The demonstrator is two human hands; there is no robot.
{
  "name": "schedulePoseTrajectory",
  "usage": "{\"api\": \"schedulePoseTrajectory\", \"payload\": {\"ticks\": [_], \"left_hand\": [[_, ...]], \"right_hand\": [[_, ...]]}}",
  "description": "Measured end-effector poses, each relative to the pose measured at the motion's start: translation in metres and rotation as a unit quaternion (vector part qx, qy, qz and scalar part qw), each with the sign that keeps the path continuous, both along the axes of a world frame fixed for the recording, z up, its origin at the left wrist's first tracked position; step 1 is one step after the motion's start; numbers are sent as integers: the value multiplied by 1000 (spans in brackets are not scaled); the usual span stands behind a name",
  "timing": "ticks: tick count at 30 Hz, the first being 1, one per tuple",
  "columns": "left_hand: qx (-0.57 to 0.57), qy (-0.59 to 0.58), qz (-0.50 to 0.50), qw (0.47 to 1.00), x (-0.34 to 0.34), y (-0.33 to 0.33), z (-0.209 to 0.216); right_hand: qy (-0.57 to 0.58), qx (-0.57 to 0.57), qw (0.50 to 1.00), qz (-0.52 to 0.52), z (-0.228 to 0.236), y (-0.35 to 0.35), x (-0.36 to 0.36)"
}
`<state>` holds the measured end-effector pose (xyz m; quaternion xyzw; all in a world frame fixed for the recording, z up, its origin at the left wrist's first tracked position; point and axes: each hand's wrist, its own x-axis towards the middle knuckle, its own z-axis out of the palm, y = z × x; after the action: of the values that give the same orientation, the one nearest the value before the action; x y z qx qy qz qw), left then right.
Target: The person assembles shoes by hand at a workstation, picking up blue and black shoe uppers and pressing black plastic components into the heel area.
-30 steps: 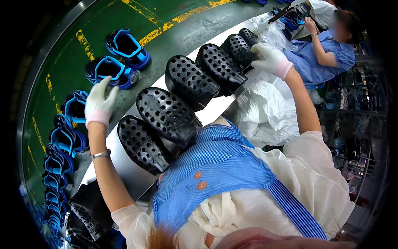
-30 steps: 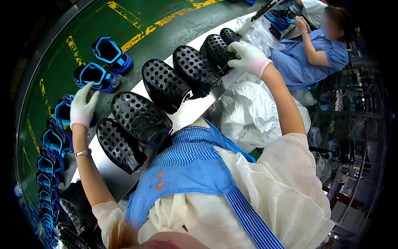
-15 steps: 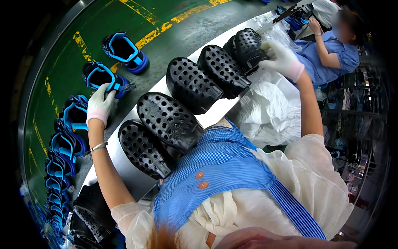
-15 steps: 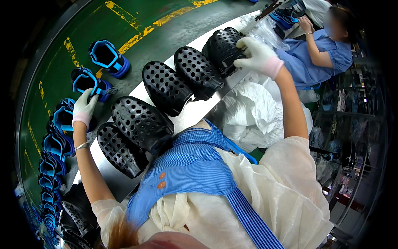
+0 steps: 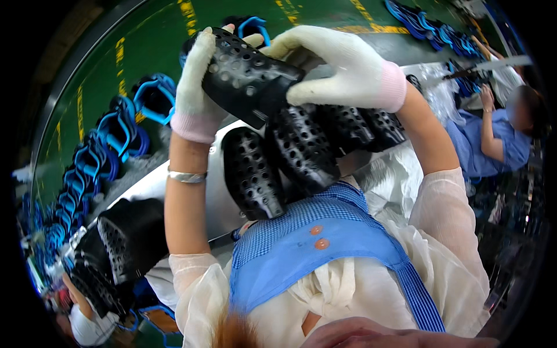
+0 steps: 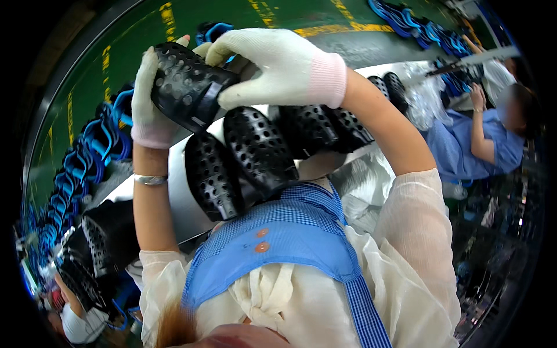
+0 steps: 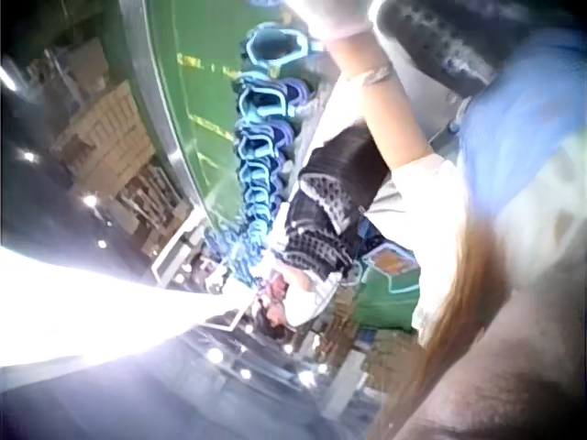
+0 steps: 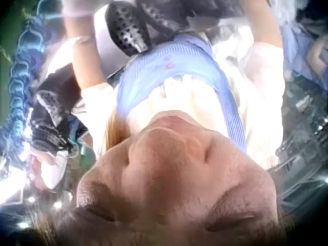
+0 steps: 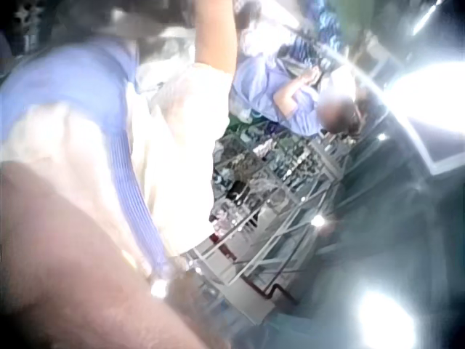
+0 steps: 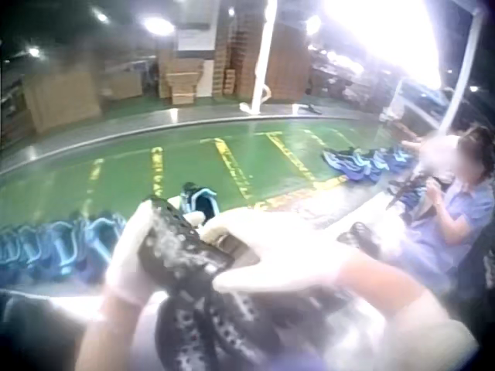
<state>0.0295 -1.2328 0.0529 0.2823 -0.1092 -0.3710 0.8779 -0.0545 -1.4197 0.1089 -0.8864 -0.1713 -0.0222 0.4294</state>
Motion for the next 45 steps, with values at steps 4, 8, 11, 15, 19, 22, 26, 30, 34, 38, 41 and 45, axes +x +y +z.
{"api": "schedulePoseTrajectory", "payload": {"ticks": [4,8,11,15,19,22,26,30,34,38,41,45], "left_hand": [[13,5,169,985,11,21,-20],[108,-33,280,953,12,29,-36],[107,-12,331,938,17,25,-51],[209,-38,261,942,28,39,-80],[402,-271,199,852,27,50,-118],[461,-524,223,680,29,43,-118],[588,-504,129,619,29,36,-117],[627,-481,167,590,32,28,-119],[622,-497,184,577,38,19,-157],[620,-431,169,634,38,20,-153],[677,-366,37,638,55,23,-136],[705,-422,-105,560,81,13,-132]], "right_hand": [[28,-45,998,-18,-17,31,28],[26,-93,995,-17,-36,56,43],[39,-91,995,-28,-47,63,47],[49,-186,981,-9,-47,60,57],[50,-315,948,2,-51,35,80],[82,-360,929,10,-50,28,109],[53,-405,911,57,-49,45,148],[30,-470,882,37,-48,79,158],[9,-511,860,15,-78,102,154],[93,-541,835,-48,-112,130,168],[50,-584,809,-28,-142,123,194],[72,-552,827,-78,-144,124,206]]}}
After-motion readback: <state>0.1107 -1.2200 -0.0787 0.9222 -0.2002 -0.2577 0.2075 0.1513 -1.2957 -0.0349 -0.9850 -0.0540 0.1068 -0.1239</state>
